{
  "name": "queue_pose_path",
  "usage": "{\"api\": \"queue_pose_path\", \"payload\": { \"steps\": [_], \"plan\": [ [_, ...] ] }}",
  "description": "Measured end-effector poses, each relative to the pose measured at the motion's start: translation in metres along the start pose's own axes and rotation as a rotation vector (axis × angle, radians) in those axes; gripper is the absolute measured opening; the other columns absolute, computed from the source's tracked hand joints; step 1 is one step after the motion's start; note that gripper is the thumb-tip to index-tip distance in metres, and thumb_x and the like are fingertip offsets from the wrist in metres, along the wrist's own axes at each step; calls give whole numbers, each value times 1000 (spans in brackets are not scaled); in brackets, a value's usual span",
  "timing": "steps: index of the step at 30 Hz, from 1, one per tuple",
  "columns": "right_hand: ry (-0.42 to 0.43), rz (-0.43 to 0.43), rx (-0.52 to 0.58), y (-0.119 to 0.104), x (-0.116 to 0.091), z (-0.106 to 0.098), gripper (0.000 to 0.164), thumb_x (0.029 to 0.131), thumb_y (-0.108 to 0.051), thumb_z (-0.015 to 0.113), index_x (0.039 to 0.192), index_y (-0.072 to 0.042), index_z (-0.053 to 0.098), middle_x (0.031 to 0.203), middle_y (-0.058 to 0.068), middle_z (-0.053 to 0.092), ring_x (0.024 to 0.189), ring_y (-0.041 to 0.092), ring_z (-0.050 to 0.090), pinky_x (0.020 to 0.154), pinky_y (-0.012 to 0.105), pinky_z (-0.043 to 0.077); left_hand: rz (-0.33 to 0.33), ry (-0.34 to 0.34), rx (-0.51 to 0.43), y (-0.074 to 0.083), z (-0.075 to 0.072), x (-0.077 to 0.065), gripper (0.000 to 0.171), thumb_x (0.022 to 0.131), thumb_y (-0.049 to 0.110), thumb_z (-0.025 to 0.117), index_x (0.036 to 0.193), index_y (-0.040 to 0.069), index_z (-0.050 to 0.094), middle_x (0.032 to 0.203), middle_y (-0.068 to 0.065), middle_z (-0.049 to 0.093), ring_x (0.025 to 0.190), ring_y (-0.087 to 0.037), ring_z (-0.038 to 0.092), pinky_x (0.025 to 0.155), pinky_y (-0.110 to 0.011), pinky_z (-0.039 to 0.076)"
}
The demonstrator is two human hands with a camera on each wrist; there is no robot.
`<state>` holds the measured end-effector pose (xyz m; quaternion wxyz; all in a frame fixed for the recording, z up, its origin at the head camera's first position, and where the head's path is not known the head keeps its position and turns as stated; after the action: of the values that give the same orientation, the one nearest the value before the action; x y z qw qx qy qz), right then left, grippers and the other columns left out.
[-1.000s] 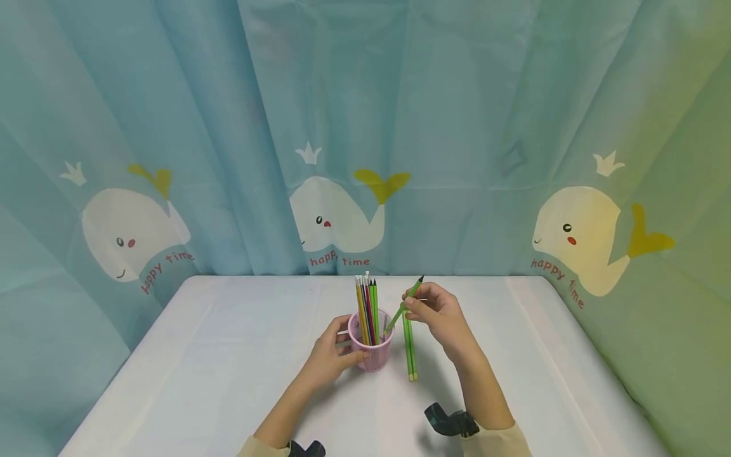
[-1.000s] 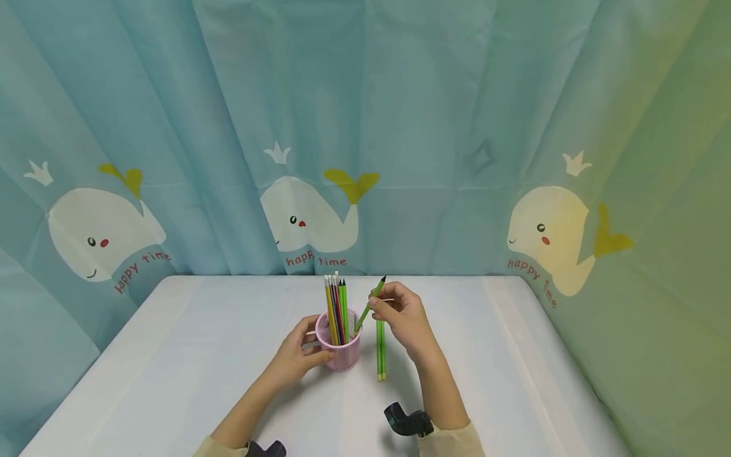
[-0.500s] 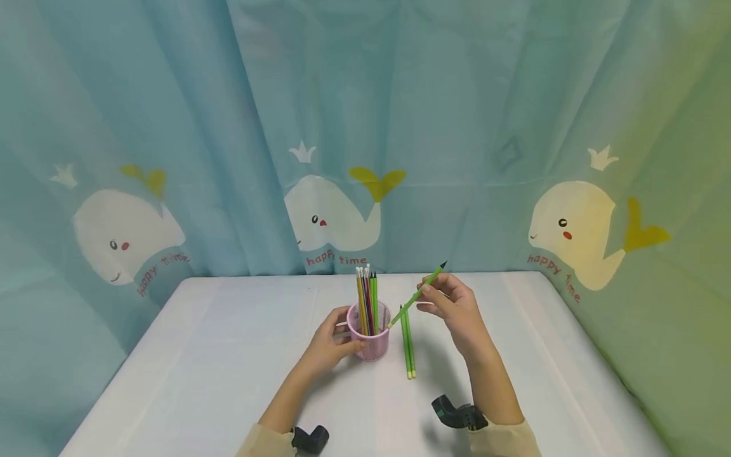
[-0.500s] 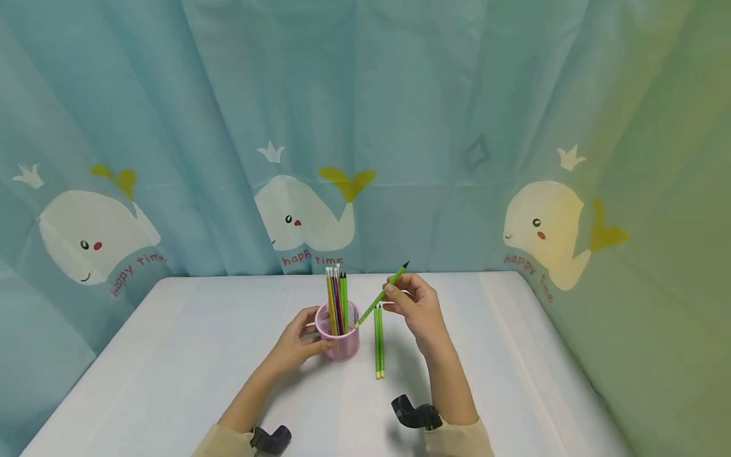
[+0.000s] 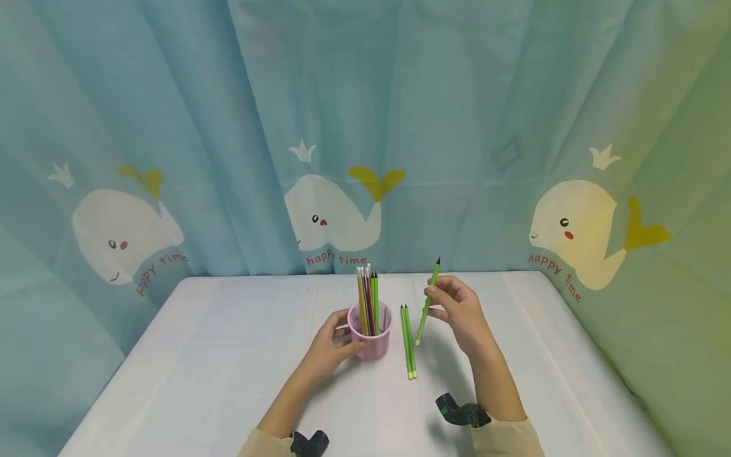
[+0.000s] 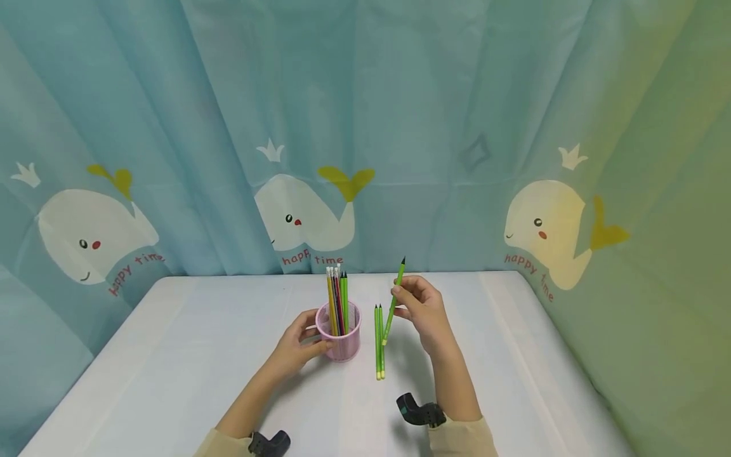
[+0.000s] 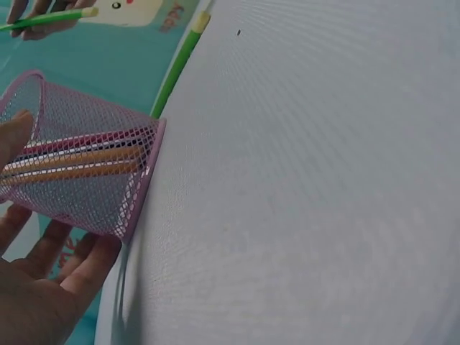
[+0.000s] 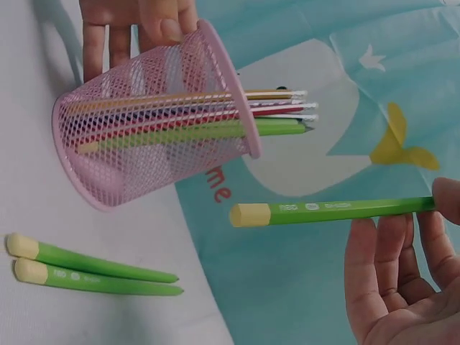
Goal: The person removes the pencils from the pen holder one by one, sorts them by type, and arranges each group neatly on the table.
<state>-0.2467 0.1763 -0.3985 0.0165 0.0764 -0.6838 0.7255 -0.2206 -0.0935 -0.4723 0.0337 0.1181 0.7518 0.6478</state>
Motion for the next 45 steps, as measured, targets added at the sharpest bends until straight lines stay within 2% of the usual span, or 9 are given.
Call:
{"api": "queue_pose_path", "payload": {
  "steps": [10,16,29,38,45],
  "plan": [
    [8,78,-17,14,6,-3,25,96,-17,67,113,-2,57,106,7,62,91,18,64,81,35,62,-4,-7,24,5,0,0,70,84,9,79,143,1,42,138,-26,50,124,-44,55,103,-46,52],
    [0,111,-43,25,8,-6,23,95,-15,67,113,-3,57,104,6,62,90,18,63,80,34,61,-21,-2,33,3,0,-2,70,84,9,79,143,2,42,139,-24,50,124,-43,55,103,-45,52],
    [22,164,-103,41,9,-9,26,96,-13,65,117,-1,56,104,5,63,90,17,63,79,33,60,-3,-1,22,5,1,-2,69,84,9,79,143,2,42,138,-25,51,123,-44,56,102,-46,52],
    [30,195,-131,58,11,-11,34,95,-9,63,123,8,52,96,2,63,84,15,60,75,30,60,-2,-2,21,3,1,-3,70,84,10,79,143,2,43,137,-26,51,124,-44,55,103,-46,52],
    [20,223,-181,66,13,-8,36,93,-7,63,125,7,54,98,8,63,84,19,63,74,32,62,2,-7,20,3,0,-2,70,84,10,79,143,1,42,138,-25,51,124,-43,55,103,-45,52]
  ]
}}
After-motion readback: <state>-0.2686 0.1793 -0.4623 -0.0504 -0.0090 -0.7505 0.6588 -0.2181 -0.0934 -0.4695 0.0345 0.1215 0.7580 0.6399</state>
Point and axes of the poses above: each hand's wrist, its own x-axis towards the middle knuckle, its own z-axis out of the palm, y = z × x, the point moved 3 cm from there along x, towards the middle knuckle
